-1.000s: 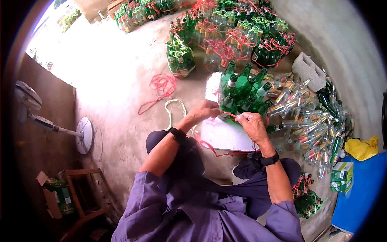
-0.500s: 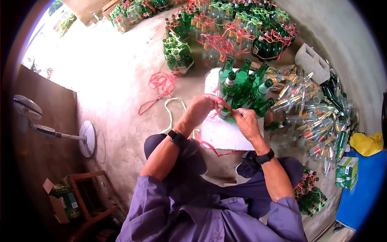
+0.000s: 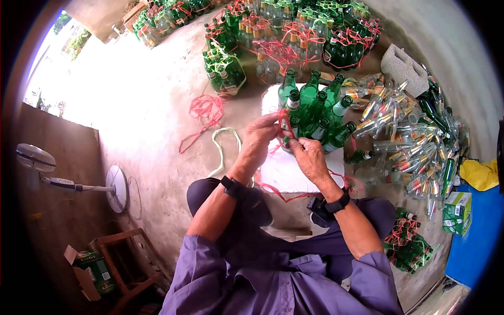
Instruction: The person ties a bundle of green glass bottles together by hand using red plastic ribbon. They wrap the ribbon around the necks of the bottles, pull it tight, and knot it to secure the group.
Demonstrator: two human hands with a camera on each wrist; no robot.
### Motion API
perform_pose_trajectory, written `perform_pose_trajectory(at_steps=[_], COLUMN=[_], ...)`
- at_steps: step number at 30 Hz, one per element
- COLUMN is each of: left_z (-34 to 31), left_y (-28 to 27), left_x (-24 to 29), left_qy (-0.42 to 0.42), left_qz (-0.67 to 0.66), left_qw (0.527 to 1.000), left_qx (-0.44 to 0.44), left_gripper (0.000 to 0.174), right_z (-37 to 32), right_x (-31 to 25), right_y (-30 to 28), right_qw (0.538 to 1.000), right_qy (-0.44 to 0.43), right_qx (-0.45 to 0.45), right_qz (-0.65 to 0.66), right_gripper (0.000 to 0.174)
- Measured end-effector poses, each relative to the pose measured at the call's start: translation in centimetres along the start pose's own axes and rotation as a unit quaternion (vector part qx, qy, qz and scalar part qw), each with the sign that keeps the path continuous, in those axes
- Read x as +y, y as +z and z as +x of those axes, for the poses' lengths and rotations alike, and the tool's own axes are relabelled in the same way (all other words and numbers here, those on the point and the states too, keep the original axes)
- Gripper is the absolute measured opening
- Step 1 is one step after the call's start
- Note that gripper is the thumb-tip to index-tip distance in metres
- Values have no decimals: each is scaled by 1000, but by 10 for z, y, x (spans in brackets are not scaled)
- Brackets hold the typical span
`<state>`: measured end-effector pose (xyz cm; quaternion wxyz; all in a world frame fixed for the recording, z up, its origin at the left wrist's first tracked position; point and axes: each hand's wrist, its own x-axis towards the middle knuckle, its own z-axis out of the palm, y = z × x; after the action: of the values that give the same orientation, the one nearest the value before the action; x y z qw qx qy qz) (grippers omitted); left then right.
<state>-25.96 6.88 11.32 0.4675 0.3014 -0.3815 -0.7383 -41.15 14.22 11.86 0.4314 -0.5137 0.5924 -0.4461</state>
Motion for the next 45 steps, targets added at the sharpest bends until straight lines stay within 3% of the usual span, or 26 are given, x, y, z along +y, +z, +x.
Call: perform_pose_trajectory(at_steps=[4, 6, 10, 12, 13, 15, 18, 22, 25, 31, 34, 36, 37, 38, 40, 41, 42, 43, 45], left_z=[2, 4, 8, 9, 9, 8, 10, 17, 21, 23, 23, 20, 18, 15, 13, 13, 14, 16, 21], left_y=[1, 3, 15, 21, 25, 32, 39, 36, 31, 25, 26, 27, 29, 30, 31, 30, 28, 25, 20], left_x=[0, 0, 4, 13, 19, 28, 25, 12, 7, 5, 5, 8, 10, 11, 12, 10, 8, 5, 2], left_qy=[45, 85, 134, 274, 274, 347, 330, 310, 312, 312, 344, 256, 257, 207, 157, 144, 129, 129, 46], left_qz=[67, 225, 327, 523, 523, 635, 666, 667, 649, 594, 577, 608, 608, 596, 582, 559, 535, 535, 428], left_qw=[995, 967, 933, 804, 804, 686, 662, 672, 688, 734, 734, 743, 743, 769, 791, 810, 828, 829, 895], left_qx=[-56, -80, -73, -72, -73, -80, -97, -85, -93, -102, -100, -111, -111, -107, -101, -101, -101, -101, -118], left_gripper=[31, 29, 32, 36, 36, 37, 31, 26, 28, 25, 24, 21, 21, 22, 22, 23, 24, 24, 26], right_z=[0, 2, 3, 5, 5, 3, 7, 4, -4, -15, -19, -20, -21, -21, -19, -18, -19, -23, -34], right_x=[3, 10, 11, 17, 16, 12, 31, 20, 3, 6, -8, -11, -13, -17, -30, -35, -41, -45, -49], right_y=[2, 2, 4, 5, 4, 3, 2, -3, -7, -48, -63, -62, -61, -61, -56, -47, -33, -19, 4], right_qw=[998, 998, 994, 994, 994, 989, 990, 993, 983, 980, 962, 960, 958, 958, 992, 992, 985, 948, 948], right_qy=[-19, 7, 33, 39, 39, 79, 81, 84, 58, 119, 132, 131, 132, 131, 2, 1, -147, -289, -283], right_qx=[28, 14, 19, 4, 5, -8, -19, -10, 46, 67, 88, 90, 92, 91, 106, 105, 93, 79, -5], right_qz=[48, 53, 104, 102, 102, 129, 113, 80, 171, 146, 223, 231, 239, 239, 74, 74, -17, -108, -148], right_gripper=[34, 36, 35, 35, 35, 27, 27, 27, 29, 31, 24, 24, 24, 24, 24, 24, 23, 22, 17])
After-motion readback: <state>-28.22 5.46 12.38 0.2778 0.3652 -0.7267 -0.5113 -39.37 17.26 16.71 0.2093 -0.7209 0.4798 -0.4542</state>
